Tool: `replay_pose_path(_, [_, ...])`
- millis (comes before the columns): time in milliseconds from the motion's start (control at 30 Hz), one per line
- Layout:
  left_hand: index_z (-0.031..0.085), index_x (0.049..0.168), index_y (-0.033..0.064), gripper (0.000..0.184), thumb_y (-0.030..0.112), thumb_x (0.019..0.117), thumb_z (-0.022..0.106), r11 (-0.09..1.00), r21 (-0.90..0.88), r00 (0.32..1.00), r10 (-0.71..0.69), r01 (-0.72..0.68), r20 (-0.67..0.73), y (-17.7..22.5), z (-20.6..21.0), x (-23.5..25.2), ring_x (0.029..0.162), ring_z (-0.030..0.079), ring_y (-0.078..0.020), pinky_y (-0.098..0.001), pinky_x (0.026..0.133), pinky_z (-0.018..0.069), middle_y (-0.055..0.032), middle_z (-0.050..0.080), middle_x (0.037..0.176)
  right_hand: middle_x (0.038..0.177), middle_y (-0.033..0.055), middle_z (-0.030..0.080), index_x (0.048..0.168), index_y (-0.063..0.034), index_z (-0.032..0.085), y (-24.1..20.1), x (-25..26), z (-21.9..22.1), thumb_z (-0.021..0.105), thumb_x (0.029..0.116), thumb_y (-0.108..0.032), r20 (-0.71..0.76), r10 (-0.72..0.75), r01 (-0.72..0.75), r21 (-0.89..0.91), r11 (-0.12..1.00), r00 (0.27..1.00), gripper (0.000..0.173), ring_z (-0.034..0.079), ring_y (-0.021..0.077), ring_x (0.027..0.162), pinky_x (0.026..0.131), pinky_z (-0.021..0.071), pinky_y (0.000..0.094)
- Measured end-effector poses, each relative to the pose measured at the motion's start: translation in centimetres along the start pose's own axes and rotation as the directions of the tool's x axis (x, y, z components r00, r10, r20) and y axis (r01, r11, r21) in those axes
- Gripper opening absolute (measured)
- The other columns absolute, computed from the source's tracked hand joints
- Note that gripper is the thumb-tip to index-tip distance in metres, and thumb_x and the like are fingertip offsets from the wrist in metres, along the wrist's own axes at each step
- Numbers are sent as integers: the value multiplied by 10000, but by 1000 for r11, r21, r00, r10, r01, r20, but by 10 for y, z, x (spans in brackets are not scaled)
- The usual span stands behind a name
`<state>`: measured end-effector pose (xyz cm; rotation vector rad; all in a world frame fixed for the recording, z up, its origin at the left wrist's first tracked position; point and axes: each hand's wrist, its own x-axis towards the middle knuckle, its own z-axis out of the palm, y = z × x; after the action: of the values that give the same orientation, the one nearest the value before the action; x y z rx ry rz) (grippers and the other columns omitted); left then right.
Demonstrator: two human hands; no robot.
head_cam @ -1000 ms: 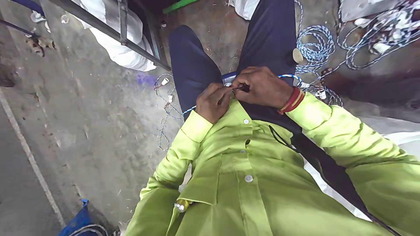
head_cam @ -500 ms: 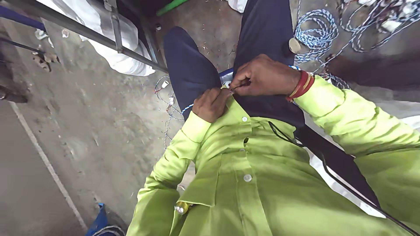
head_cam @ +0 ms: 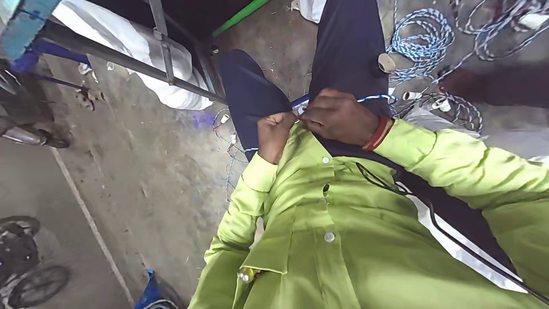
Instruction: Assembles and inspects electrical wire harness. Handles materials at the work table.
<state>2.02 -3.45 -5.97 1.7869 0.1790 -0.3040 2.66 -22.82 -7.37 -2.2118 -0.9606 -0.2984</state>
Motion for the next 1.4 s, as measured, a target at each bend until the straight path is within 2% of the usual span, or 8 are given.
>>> replay_pose_path(100, [708,799,57,293,225,1025,627,993,-69,993,-90,95,73,-1,-1,3,474,431,-17,-211,458,371,38,598,628,921,140,760,957,-28,788,1,3,-5,597,950,-113,10,102,-103,99,990,995,209,720,309,913,857,567,417])
replay_pose_path(233, [726,1056,13,321,208,1093,474,979,-182,994,101,-90,48,-9,-5,-5,492,460,-3,-176,437,377,8,689,770,912,104,750,964,-70,792,3,10,-15,617,958,-172,122,237,-256,174,951,964,203,712,243,896,839,568,406])
replay_pose_path(333, [672,1164,-41,215,69,1016,561,965,-112,967,246,-239,61,-16,-10,-9,582,554,-17,-196,516,468,-13,700,843,895,106,735,971,-65,784,3,13,-18,607,967,-185,164,253,-280,173,944,954,214,699,238,865,814,558,407])
replay_pose_path(633, [729,1050,-33,144,50,936,698,974,-20,973,226,-225,57,-12,-10,-12,577,600,-15,-194,526,505,-18,727,788,888,108,717,968,-86,789,2,13,-17,615,928,-202,170,258,-281,131,951,951,213,681,241,835,759,544,407])
replay_pose_path(800, [721,1071,-59,166,2,954,620,954,-89,952,295,-288,79,-19,-12,-11,591,589,-21,-201,541,503,-47,732,840,857,80,726,912,-99,791,2,12,-14,649,955,-322,129,239,-257,142,956,962,268,683,212,837,763,541,374])
replay_pose_path(1100, [746,1045,-46,187,-19,937,596,912,-24,910,410,-409,55,-24,-9,-9,617,575,-22,-199,560,496,-64,719,865,790,76,690,821,-87,750,-9,16,-10,584,905,-211,104,352,-363,124,923,930,224,645,224,787,711,488,400])
replay_pose_path(1267, [747,1041,-41,182,-15,937,600,911,-1,910,413,-413,44,-25,-9,-8,616,588,-29,-208,564,510,-73,725,870,851,95,713,906,-70,759,-8,15,-14,512,941,-176,133,335,-351,124,928,933,271,668,233,826,742,519,408])
replay_pose_path(1400, [749,1042,-41,188,-14,935,596,909,12,908,417,-417,33,-26,-8,-7,615,598,-30,-207,558,516,-80,732,878,900,64,730,1037,-58,704,-6,13,-18,608,919,-194,118,339,-356,183,917,933,204,697,135,809,734,575,309])
